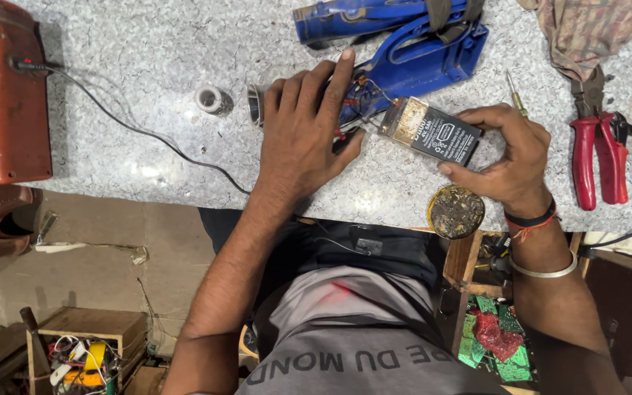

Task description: The person disassembles a blue handheld device, applies a white paste to the interior, reassembles it, and secures it with a strap. They then connect a battery pack and test a small flashlight by touching wires to its contacts, confirming it lights up.

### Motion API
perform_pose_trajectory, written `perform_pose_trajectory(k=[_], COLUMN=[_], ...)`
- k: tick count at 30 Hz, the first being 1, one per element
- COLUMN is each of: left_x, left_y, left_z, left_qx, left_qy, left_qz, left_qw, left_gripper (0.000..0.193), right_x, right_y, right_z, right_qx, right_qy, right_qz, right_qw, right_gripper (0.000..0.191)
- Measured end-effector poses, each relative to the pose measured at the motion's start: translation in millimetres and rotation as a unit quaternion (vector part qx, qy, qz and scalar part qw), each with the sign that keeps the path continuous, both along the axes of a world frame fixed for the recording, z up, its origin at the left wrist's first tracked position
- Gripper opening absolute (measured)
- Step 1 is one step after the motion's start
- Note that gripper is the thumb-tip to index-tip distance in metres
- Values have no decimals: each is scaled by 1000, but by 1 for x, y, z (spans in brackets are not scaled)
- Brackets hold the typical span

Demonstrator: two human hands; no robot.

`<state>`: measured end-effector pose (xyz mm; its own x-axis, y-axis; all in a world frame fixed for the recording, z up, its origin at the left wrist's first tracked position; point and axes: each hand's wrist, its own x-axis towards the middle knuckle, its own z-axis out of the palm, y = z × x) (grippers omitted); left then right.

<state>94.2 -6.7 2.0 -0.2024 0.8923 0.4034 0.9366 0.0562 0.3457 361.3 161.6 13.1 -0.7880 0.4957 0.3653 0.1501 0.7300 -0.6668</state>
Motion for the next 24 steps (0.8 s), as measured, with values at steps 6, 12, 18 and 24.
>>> perform_pose_trajectory(k=[6, 12, 18, 24], left_x=[-1, 2, 0, 2], left_y=[-1, -1, 4, 3], left_z=[3, 0, -9, -5], left_qx=[20, -55, -50, -54], left_qy=[-27, 38, 22, 13], left_qz=[-18, -43, -26, -17], left_qw=[999, 997, 998, 998], left_gripper=[104, 80, 85, 84], right_x=[-3, -2, -2, -1], right_y=[3, 1, 3, 8], right_z=[1, 2, 0, -5], right_qx=[64, 61, 70, 69], right_qy=[9, 11, 22, 38], right_qz=[28, 29, 29, 21], right_qw=[998, 998, 997, 997], right_gripper=[56, 54, 49, 45])
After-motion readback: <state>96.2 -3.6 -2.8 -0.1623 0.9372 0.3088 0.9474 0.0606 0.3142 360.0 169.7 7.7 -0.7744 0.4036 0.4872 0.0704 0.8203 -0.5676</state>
